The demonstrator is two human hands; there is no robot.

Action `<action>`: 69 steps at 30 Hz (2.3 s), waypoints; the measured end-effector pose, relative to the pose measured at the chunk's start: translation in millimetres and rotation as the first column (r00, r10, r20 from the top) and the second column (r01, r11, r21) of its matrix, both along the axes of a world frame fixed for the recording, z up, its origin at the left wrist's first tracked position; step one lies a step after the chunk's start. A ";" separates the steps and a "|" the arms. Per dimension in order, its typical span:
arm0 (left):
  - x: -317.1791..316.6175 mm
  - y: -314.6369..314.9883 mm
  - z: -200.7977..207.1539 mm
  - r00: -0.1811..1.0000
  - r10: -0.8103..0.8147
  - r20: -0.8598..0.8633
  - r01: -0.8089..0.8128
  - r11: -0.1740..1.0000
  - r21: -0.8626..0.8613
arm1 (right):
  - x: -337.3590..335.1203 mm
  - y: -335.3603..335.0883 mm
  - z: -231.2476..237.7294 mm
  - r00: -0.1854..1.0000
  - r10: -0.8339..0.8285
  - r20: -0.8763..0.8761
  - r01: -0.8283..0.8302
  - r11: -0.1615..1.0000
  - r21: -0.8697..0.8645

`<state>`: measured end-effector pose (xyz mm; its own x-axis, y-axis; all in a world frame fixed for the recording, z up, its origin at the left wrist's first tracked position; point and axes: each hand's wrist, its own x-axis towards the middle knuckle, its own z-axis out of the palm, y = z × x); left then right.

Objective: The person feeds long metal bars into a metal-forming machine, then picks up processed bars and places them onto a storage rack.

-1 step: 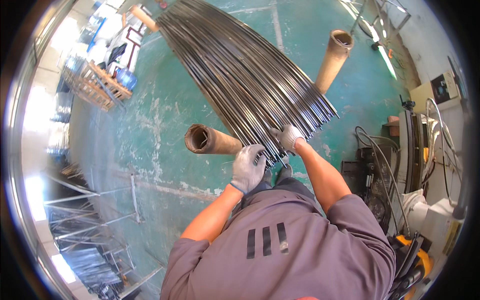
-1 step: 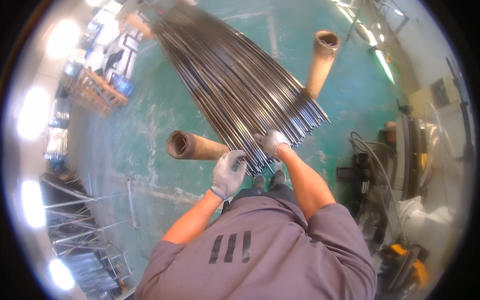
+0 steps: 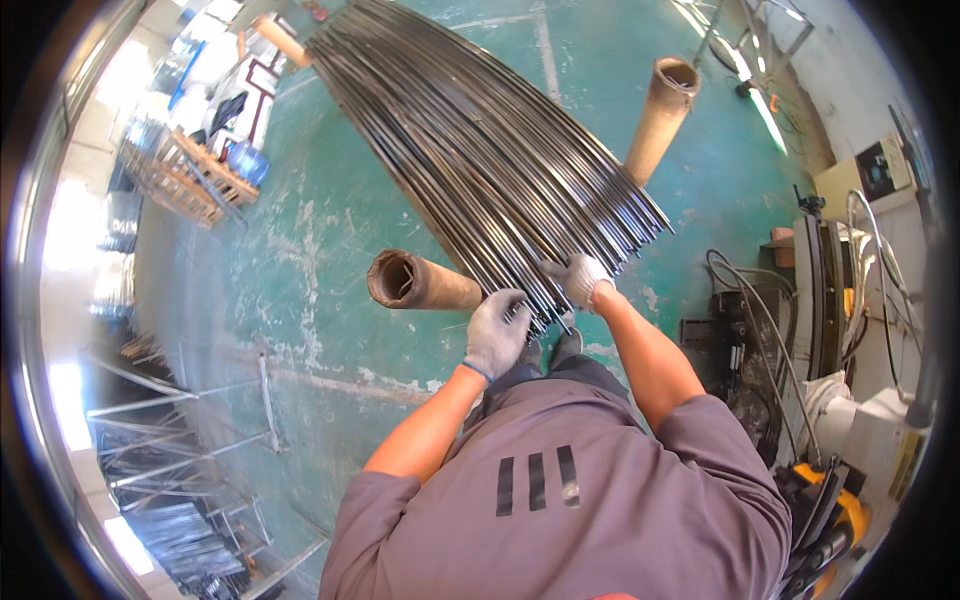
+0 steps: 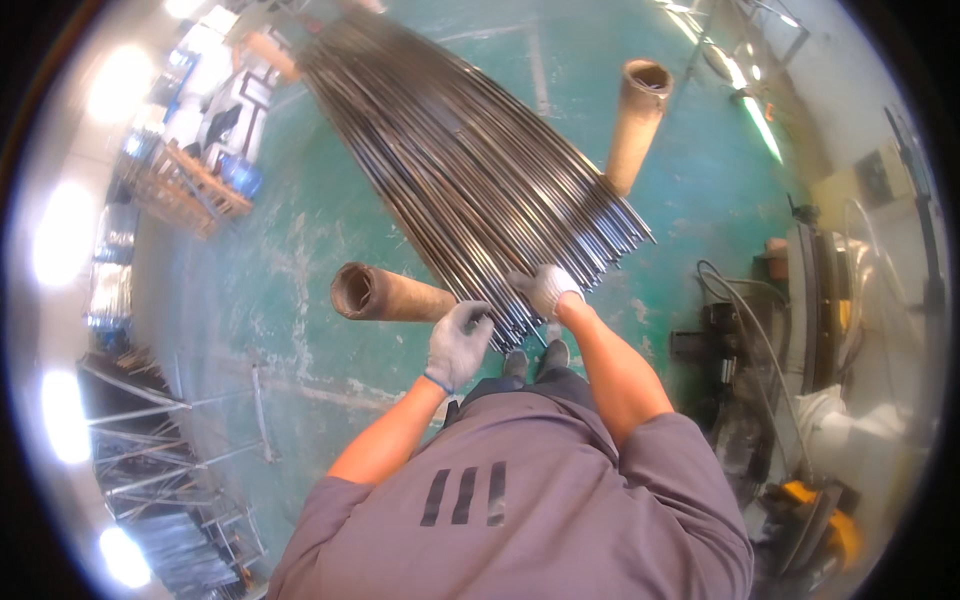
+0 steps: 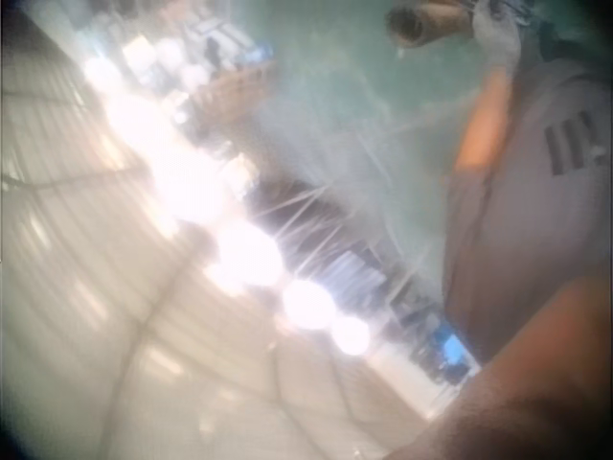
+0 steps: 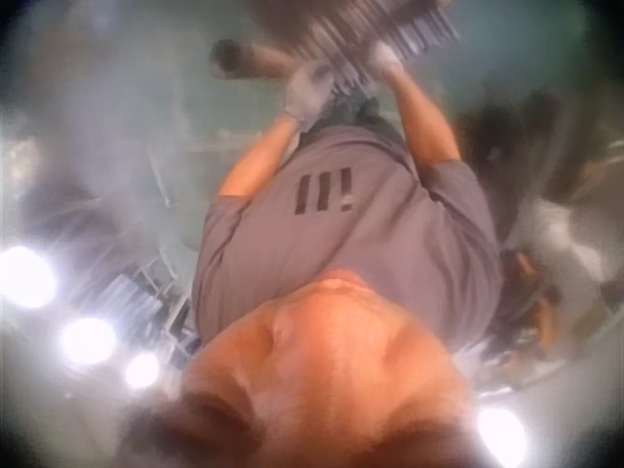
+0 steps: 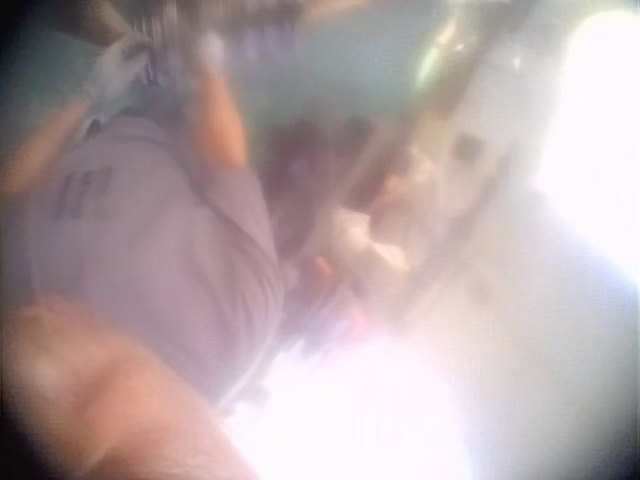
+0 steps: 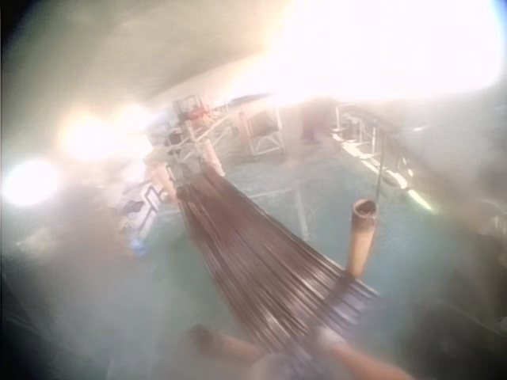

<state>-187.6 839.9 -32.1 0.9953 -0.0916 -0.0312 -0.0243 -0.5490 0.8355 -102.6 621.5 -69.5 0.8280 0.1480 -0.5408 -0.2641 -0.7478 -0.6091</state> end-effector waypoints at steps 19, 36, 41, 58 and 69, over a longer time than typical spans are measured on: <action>21.6 -60.1 -65.1 0.514 -0.400 -0.759 -0.689 0.334 -0.643 | -514.3 -87.1 52.2 0.786 -0.467 0.405 0.605 0.447 -0.659; -128.5 -334.4 112.2 0.565 -0.768 -0.300 -0.083 0.309 -0.947 | -734.5 -236.0 16.3 -0.430 -0.472 -0.770 -0.394 -0.669 0.630; -200.2 -431.8 149.0 0.309 -0.925 -0.223 0.024 0.242 -0.970 | -715.9 -282.8 48.1 -0.594 -0.359 -0.720 -0.433 -0.612 0.662; -99.5 -655.0 125.9 0.309 -0.927 -0.211 0.189 0.277 -0.942 | -765.6 -415.5 134.9 -0.859 -0.161 -0.485 -0.398 -0.384 0.833; -122.0 -765.1 99.8 0.335 -0.779 -0.529 -0.007 0.560 -0.829 | -743.6 -508.7 138.5 -0.950 0.038 -0.311 -0.253 -0.679 0.689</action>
